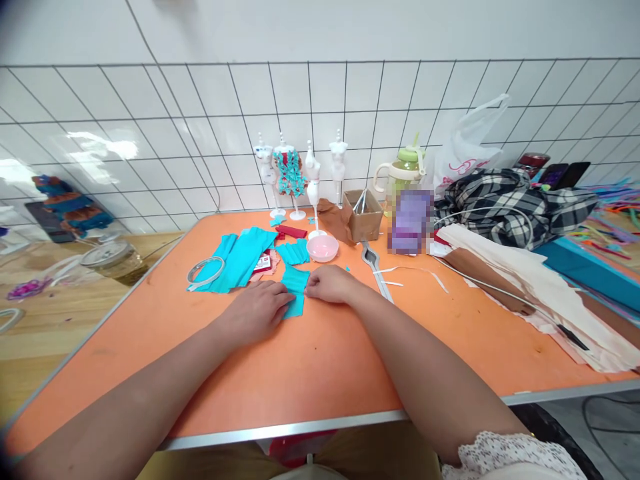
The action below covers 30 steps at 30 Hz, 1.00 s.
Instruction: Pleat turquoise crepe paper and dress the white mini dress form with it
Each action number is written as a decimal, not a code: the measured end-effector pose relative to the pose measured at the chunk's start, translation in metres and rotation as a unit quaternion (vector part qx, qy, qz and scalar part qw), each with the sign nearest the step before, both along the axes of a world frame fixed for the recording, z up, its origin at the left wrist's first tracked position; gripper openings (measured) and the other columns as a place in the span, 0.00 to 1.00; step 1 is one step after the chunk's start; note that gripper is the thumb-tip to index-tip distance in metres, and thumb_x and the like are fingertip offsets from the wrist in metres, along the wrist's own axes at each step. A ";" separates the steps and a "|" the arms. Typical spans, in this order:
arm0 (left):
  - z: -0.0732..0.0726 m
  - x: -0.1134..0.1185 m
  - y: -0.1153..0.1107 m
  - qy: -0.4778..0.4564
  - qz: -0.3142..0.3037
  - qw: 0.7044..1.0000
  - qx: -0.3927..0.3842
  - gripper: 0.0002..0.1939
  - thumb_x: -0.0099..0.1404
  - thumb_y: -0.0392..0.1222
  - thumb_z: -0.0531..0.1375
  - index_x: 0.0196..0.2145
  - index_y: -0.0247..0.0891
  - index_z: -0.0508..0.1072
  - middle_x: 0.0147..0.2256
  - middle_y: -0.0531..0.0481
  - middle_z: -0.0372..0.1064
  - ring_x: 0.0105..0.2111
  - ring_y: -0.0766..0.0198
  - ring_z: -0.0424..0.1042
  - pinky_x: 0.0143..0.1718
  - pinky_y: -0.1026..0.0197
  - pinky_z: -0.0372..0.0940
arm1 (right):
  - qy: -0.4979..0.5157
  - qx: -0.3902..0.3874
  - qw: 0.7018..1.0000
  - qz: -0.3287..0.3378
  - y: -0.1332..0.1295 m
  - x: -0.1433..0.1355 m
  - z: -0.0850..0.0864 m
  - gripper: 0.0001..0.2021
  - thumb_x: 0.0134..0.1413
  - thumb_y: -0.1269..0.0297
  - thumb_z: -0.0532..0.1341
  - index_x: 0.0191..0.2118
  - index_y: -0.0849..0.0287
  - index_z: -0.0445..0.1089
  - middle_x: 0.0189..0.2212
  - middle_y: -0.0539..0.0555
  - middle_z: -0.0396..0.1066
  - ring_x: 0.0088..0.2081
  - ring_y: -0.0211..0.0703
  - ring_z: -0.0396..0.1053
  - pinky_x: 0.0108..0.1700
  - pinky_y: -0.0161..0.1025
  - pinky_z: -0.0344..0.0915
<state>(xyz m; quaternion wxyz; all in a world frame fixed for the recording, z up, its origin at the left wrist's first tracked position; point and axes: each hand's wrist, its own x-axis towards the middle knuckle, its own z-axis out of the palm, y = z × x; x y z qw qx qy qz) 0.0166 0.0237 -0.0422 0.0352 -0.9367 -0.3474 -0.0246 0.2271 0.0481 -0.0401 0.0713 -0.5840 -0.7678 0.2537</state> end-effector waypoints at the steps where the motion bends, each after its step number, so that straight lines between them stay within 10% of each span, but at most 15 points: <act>1: 0.000 -0.001 0.001 -0.006 0.002 1.000 0.000 0.14 0.64 0.36 0.50 0.43 0.42 0.73 0.37 0.45 0.70 0.40 0.54 0.69 0.42 0.52 0.60 | 0.017 0.013 1.000 -0.003 0.001 0.012 0.004 0.11 0.51 0.56 0.58 0.31 0.56 0.74 0.30 0.48 0.74 0.33 0.37 0.68 0.30 0.31 0.57; 5: 0.001 -0.006 0.006 -0.066 0.038 0.997 -0.025 0.22 0.61 0.31 0.49 0.51 0.42 0.68 0.41 0.46 0.72 0.43 0.56 0.70 0.43 0.54 0.62 | -0.039 0.067 0.992 -0.104 0.006 0.075 0.021 0.13 0.52 0.55 0.57 0.28 0.58 0.72 0.28 0.51 0.72 0.31 0.40 0.68 0.29 0.33 0.56; 12: -0.002 -0.009 0.010 -0.213 0.069 0.974 -0.033 0.19 0.62 0.31 0.47 0.46 0.41 0.71 0.37 0.49 0.73 0.40 0.61 0.71 0.43 0.57 0.65 | -0.141 -0.113 0.967 -0.180 0.001 0.137 0.020 0.08 0.45 0.59 0.64 0.32 0.57 0.73 0.29 0.54 0.73 0.28 0.42 0.68 0.27 0.35 0.59; 25: -0.005 -0.003 0.004 -0.249 0.033 0.966 -0.063 0.17 0.61 0.30 0.50 0.40 0.42 0.74 0.40 0.51 0.74 0.42 0.60 0.70 0.47 0.55 0.64 | -0.172 -0.104 0.969 -0.142 0.001 0.129 0.019 0.02 0.40 0.67 0.64 0.24 0.59 0.72 0.28 0.55 0.73 0.31 0.46 0.68 0.28 0.36 0.57; 30: -0.004 -0.001 0.000 -0.307 0.029 0.951 -0.039 0.13 0.66 0.44 0.54 0.45 0.42 0.73 0.45 0.47 0.70 0.48 0.58 0.66 0.51 0.54 0.61 | -0.041 0.019 0.997 -0.061 -0.005 0.095 0.030 0.06 0.47 0.61 0.62 0.30 0.58 0.71 0.28 0.50 0.73 0.31 0.40 0.68 0.28 0.33 0.56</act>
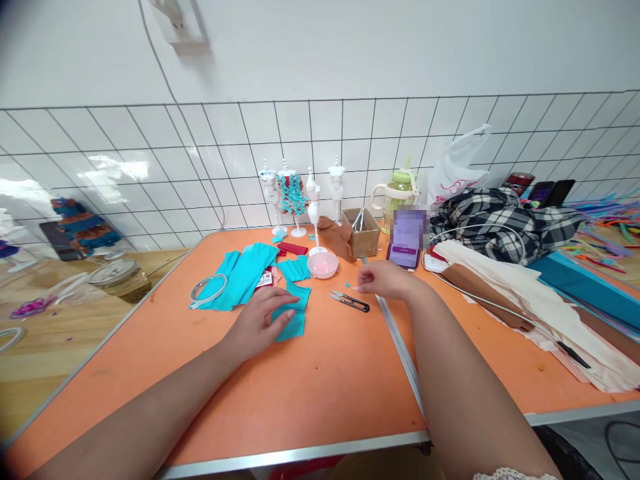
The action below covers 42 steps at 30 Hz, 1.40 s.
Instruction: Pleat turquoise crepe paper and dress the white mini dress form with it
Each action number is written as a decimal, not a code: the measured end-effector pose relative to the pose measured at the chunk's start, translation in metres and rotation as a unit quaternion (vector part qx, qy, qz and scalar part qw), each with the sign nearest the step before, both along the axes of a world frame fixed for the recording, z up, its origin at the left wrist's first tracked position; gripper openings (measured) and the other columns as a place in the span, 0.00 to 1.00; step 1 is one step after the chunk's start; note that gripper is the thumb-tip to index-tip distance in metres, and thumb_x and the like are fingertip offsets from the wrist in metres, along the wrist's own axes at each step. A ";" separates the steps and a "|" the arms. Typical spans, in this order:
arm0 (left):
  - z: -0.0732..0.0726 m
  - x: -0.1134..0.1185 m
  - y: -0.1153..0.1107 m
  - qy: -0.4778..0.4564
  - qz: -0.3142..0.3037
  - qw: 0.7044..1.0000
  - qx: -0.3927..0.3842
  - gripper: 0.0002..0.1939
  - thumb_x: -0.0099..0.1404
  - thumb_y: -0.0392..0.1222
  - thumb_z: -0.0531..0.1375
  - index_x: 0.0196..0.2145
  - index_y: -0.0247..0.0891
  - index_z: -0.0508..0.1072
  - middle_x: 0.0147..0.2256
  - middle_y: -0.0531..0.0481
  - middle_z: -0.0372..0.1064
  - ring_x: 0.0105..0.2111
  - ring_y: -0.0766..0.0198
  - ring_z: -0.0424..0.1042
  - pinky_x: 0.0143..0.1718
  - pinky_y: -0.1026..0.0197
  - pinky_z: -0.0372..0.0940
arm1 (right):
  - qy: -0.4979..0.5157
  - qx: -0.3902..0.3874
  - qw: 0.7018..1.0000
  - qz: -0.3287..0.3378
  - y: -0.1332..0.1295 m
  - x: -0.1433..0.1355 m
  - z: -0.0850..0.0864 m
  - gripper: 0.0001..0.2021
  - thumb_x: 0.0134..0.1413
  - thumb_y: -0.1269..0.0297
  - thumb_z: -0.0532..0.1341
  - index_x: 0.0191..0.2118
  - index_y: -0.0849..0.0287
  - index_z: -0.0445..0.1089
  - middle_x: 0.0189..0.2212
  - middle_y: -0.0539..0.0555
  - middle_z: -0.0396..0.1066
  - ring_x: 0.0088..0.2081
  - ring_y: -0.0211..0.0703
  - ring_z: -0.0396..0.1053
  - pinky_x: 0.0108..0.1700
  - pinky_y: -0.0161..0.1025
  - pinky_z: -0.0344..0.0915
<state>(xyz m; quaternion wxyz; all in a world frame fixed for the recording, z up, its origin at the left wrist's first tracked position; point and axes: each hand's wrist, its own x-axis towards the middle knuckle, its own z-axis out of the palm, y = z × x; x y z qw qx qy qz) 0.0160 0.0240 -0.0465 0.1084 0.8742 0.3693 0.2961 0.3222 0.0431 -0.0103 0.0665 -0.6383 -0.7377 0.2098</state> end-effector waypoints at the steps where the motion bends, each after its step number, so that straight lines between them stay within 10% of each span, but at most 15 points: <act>1: 0.000 0.001 -0.001 -0.005 0.003 1.000 0.005 0.14 0.66 0.45 0.54 0.46 0.43 0.73 0.46 0.46 0.70 0.48 0.58 0.66 0.51 0.54 0.60 | 0.041 0.030 0.998 0.038 -0.002 -0.015 0.001 0.05 0.47 0.62 0.62 0.31 0.57 0.71 0.29 0.50 0.73 0.32 0.40 0.68 0.29 0.33 0.57; 5: 0.004 0.004 -0.007 0.027 0.016 0.999 0.030 0.14 0.66 0.47 0.54 0.46 0.44 0.72 0.47 0.47 0.69 0.49 0.56 0.65 0.51 0.51 0.57 | 0.134 0.085 0.973 0.170 -0.016 -0.076 -0.006 0.07 0.50 0.70 0.57 0.34 0.56 0.72 0.32 0.49 0.74 0.33 0.38 0.69 0.33 0.33 0.58; 10: 0.009 0.005 -0.011 0.093 0.049 0.992 0.070 0.10 0.66 0.45 0.54 0.38 0.46 0.76 0.46 0.50 0.70 0.49 0.55 0.63 0.52 0.46 0.50 | 0.117 0.158 0.967 0.164 -0.025 -0.111 -0.020 0.08 0.53 0.70 0.56 0.32 0.55 0.72 0.28 0.47 0.73 0.30 0.37 0.66 0.30 0.33 0.54; 20: 0.010 0.001 -0.004 0.109 0.047 0.990 0.073 0.10 0.64 0.40 0.55 0.32 0.42 0.76 0.36 0.50 0.74 0.42 0.57 0.66 0.49 0.48 0.51 | 0.178 0.144 0.971 0.067 -0.025 -0.123 -0.026 0.11 0.50 0.72 0.58 0.40 0.54 0.70 0.28 0.47 0.73 0.29 0.37 0.68 0.28 0.32 0.54; 25: 0.000 0.001 0.001 0.040 0.046 0.998 0.034 0.05 0.58 0.38 0.59 0.27 0.40 0.75 0.33 0.51 0.74 0.38 0.59 0.68 0.45 0.53 0.57 | 0.104 0.201 0.968 0.105 -0.027 -0.126 -0.033 0.05 0.50 0.70 0.58 0.29 0.55 0.70 0.24 0.47 0.70 0.27 0.37 0.64 0.27 0.34 0.51; 35: 0.007 0.009 -0.001 -0.176 0.031 0.980 -0.089 0.06 0.54 0.33 0.56 0.21 0.38 0.66 0.29 0.49 0.71 0.34 0.63 0.70 0.38 0.61 0.65 | -0.020 0.506 0.829 0.238 -0.024 -0.125 -0.040 0.05 0.57 0.70 0.54 0.33 0.59 0.66 0.28 0.52 0.67 0.34 0.42 0.62 0.34 0.38 0.55; 42: 0.008 0.010 -0.004 -0.196 0.034 0.976 -0.084 0.05 0.54 0.33 0.56 0.22 0.38 0.67 0.30 0.49 0.71 0.34 0.62 0.70 0.39 0.61 0.65 | 0.004 0.530 0.814 0.238 -0.022 -0.120 -0.036 0.06 0.59 0.70 0.53 0.33 0.59 0.66 0.26 0.52 0.67 0.32 0.41 0.62 0.33 0.37 0.56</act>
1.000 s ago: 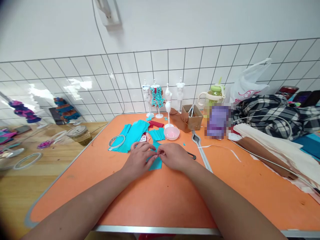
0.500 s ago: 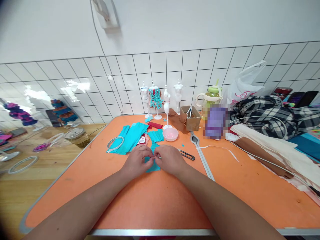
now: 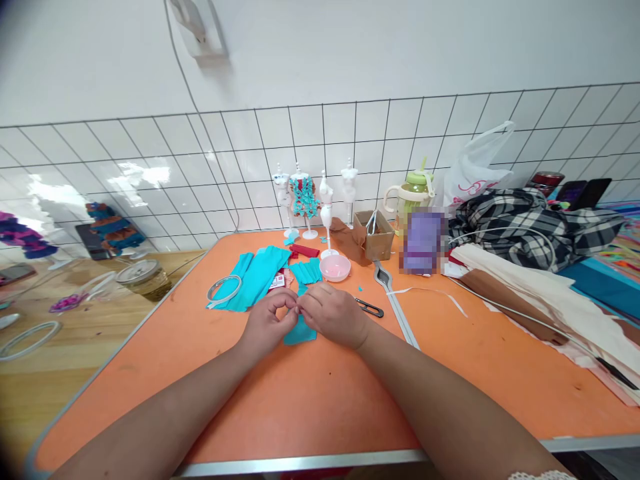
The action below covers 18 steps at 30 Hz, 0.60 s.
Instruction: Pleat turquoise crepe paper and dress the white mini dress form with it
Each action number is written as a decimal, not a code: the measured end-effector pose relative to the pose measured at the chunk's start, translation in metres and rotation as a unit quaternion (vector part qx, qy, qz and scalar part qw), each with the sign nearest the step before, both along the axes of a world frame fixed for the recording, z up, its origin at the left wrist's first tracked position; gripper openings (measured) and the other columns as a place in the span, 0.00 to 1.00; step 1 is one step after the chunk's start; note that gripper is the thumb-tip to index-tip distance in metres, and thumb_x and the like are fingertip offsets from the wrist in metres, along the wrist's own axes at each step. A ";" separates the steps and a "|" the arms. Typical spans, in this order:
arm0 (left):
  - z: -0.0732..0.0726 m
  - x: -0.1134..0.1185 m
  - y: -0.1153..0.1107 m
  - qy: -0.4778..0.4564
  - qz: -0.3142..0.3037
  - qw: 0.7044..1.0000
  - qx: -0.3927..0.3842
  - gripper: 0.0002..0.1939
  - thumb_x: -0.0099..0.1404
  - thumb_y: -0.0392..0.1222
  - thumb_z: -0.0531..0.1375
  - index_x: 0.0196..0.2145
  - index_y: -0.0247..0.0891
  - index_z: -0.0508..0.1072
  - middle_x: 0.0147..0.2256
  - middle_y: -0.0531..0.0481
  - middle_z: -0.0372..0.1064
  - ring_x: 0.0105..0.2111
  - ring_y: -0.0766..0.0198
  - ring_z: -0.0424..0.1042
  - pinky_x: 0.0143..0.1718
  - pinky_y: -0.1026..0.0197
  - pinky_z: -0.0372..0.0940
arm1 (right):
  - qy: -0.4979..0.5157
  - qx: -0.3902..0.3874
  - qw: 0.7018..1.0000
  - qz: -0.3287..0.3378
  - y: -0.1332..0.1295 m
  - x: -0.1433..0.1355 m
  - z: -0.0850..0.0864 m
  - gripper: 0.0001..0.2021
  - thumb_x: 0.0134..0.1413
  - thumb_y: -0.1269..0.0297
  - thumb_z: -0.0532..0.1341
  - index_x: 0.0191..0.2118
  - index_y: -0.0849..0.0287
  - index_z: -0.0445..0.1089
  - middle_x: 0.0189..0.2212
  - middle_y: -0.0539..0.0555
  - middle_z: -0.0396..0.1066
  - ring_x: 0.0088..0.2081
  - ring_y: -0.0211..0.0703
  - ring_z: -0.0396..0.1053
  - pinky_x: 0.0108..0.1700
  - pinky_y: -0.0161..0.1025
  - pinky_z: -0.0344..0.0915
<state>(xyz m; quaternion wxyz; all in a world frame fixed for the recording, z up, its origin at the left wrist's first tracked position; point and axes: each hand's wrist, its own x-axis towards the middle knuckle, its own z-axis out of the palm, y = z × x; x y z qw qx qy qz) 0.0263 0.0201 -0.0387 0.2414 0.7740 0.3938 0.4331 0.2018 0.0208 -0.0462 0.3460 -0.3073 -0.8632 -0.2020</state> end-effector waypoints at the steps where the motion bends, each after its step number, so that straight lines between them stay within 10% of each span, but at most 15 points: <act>1: 0.000 0.001 0.000 -0.003 -0.002 1.000 -0.007 0.06 0.55 0.33 0.56 0.22 0.38 0.67 0.30 0.49 0.71 0.34 0.62 0.70 0.39 0.61 0.65 | -0.001 0.003 1.000 0.001 0.000 0.001 0.000 0.06 0.59 0.70 0.53 0.33 0.59 0.66 0.26 0.52 0.67 0.32 0.41 0.62 0.33 0.37 0.57; 7: -0.006 -0.003 0.010 -0.056 0.011 0.997 -0.059 0.07 0.55 0.35 0.56 0.21 0.37 0.68 0.29 0.50 0.71 0.33 0.63 0.71 0.37 0.61 0.66 | 0.004 -0.003 1.000 0.027 -0.012 -0.005 0.005 0.09 0.59 0.70 0.51 0.32 0.57 0.68 0.26 0.52 0.70 0.32 0.41 0.64 0.35 0.37 0.60; 12: -0.009 -0.026 0.032 -0.141 0.057 0.979 -0.136 0.11 0.61 0.46 0.58 0.33 0.37 0.77 0.40 0.46 0.75 0.46 0.58 0.70 0.49 0.56 0.63 | 0.079 -0.173 0.981 0.045 -0.014 -0.005 0.021 0.12 0.61 0.68 0.51 0.38 0.54 0.72 0.37 0.53 0.75 0.41 0.42 0.69 0.43 0.38 0.64; 18: -0.013 -0.024 0.031 -0.232 -0.005 0.951 -0.204 0.19 0.59 0.48 0.61 0.47 0.40 0.75 0.53 0.45 0.68 0.57 0.53 0.62 0.57 0.50 0.58 | 0.266 -0.482 0.816 -0.178 0.031 0.092 0.026 0.08 0.50 0.64 0.60 0.35 0.59 0.74 0.31 0.55 0.75 0.30 0.42 0.70 0.34 0.38 0.65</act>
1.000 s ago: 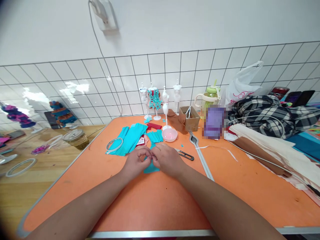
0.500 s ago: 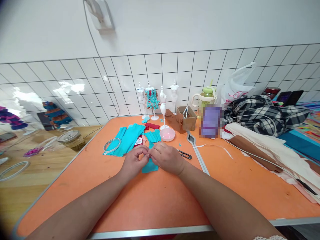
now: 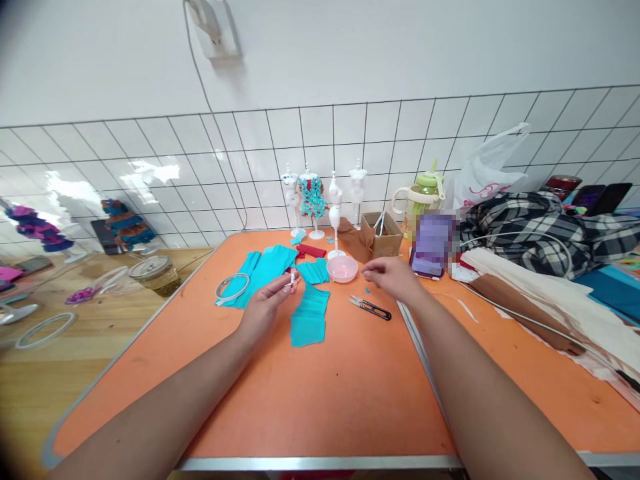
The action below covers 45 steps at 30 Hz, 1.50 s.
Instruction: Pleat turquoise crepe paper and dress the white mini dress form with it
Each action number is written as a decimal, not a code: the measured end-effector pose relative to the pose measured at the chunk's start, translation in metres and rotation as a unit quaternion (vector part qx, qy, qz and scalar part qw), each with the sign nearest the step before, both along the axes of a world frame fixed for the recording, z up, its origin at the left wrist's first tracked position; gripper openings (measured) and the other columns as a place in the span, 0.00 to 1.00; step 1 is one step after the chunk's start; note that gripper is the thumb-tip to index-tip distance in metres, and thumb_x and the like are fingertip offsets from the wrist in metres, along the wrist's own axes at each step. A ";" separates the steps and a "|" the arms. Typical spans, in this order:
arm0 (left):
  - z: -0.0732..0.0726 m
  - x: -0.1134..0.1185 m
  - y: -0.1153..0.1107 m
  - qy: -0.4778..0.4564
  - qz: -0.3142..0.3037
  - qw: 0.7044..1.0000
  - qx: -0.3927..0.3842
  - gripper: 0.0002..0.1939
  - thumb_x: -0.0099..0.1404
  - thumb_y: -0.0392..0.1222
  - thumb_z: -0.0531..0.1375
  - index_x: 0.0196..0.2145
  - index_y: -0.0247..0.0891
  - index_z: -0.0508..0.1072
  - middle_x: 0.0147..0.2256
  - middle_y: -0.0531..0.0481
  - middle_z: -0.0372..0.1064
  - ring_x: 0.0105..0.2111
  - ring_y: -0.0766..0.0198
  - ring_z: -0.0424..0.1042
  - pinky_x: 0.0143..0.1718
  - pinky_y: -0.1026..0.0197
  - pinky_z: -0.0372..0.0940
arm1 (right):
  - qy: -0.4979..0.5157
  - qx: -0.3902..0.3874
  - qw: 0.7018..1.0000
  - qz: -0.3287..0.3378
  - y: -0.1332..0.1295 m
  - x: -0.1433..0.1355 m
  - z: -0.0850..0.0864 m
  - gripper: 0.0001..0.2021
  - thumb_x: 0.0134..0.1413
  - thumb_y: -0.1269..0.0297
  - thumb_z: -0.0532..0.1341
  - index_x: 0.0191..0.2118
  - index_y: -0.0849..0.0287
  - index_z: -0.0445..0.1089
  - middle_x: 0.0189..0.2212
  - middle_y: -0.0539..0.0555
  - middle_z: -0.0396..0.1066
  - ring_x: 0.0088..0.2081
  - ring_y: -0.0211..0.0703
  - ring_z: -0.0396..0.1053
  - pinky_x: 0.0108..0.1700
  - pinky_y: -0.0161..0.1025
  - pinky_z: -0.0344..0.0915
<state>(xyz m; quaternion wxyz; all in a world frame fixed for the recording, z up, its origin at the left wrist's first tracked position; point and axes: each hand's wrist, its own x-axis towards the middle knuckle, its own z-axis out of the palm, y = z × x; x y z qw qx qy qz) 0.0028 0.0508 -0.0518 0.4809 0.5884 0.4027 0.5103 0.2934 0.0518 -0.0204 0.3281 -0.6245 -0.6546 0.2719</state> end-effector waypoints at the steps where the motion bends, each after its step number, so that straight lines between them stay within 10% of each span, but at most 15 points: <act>1: -0.002 0.003 -0.002 0.008 0.006 1.000 -0.006 0.19 0.59 0.48 0.61 0.47 0.41 0.75 0.53 0.46 0.69 0.57 0.53 0.62 0.57 0.49 0.57 | 0.037 -0.066 0.997 -0.012 0.004 0.019 -0.001 0.10 0.48 0.64 0.60 0.36 0.60 0.74 0.30 0.55 0.75 0.28 0.40 0.69 0.32 0.37 0.65; 6: -0.008 0.007 -0.002 0.044 0.039 0.998 -0.002 0.17 0.59 0.48 0.61 0.45 0.41 0.76 0.50 0.47 0.71 0.56 0.55 0.64 0.58 0.50 0.57 | 0.053 -0.206 0.977 -0.030 0.002 0.068 -0.005 0.14 0.40 0.69 0.64 0.38 0.60 0.68 0.24 0.52 0.71 0.28 0.38 0.67 0.26 0.31 0.60; 26: 0.003 0.010 -0.010 0.180 -0.007 0.978 0.108 0.14 0.60 0.50 0.60 0.39 0.42 0.79 0.42 0.48 0.76 0.44 0.56 0.72 0.48 0.54 0.66 | -0.189 -0.299 0.934 -0.061 0.009 0.060 -0.024 0.14 0.37 0.58 0.68 0.29 0.59 0.67 0.24 0.54 0.69 0.24 0.41 0.66 0.22 0.36 0.62; 31: 0.006 0.011 -0.013 0.188 0.004 0.977 0.098 0.13 0.61 0.50 0.59 0.35 0.41 0.79 0.38 0.48 0.77 0.40 0.57 0.73 0.45 0.56 0.68 | -0.214 -0.104 0.966 -0.102 0.003 0.053 -0.003 0.14 0.43 0.53 0.64 0.34 0.56 0.67 0.28 0.52 0.70 0.27 0.40 0.66 0.24 0.34 0.56; 35: 0.004 0.012 -0.014 0.184 0.012 0.978 0.095 0.11 0.60 0.48 0.59 0.34 0.40 0.79 0.36 0.49 0.77 0.39 0.57 0.74 0.42 0.57 0.69 | -0.206 0.094 0.973 -0.048 -0.007 -0.003 0.009 0.07 0.53 0.58 0.57 0.35 0.54 0.68 0.24 0.48 0.69 0.26 0.38 0.65 0.26 0.33 0.51; 41: 0.004 0.014 -0.015 0.184 -0.015 0.981 0.065 0.11 0.60 0.44 0.58 0.34 0.41 0.80 0.38 0.49 0.77 0.41 0.57 0.74 0.44 0.57 0.68 | -0.134 0.216 0.959 0.129 -0.032 -0.086 -0.011 0.08 0.56 0.65 0.57 0.41 0.54 0.71 0.29 0.49 0.71 0.30 0.37 0.66 0.31 0.33 0.55; 45: 0.003 0.015 -0.015 0.161 -0.014 0.986 0.031 0.12 0.60 0.42 0.58 0.37 0.41 0.79 0.40 0.49 0.77 0.41 0.57 0.74 0.44 0.57 0.68 | -0.101 0.268 0.954 0.093 -0.039 -0.100 -0.021 0.09 0.57 0.65 0.56 0.44 0.56 0.68 0.34 0.52 0.70 0.35 0.40 0.67 0.33 0.34 0.58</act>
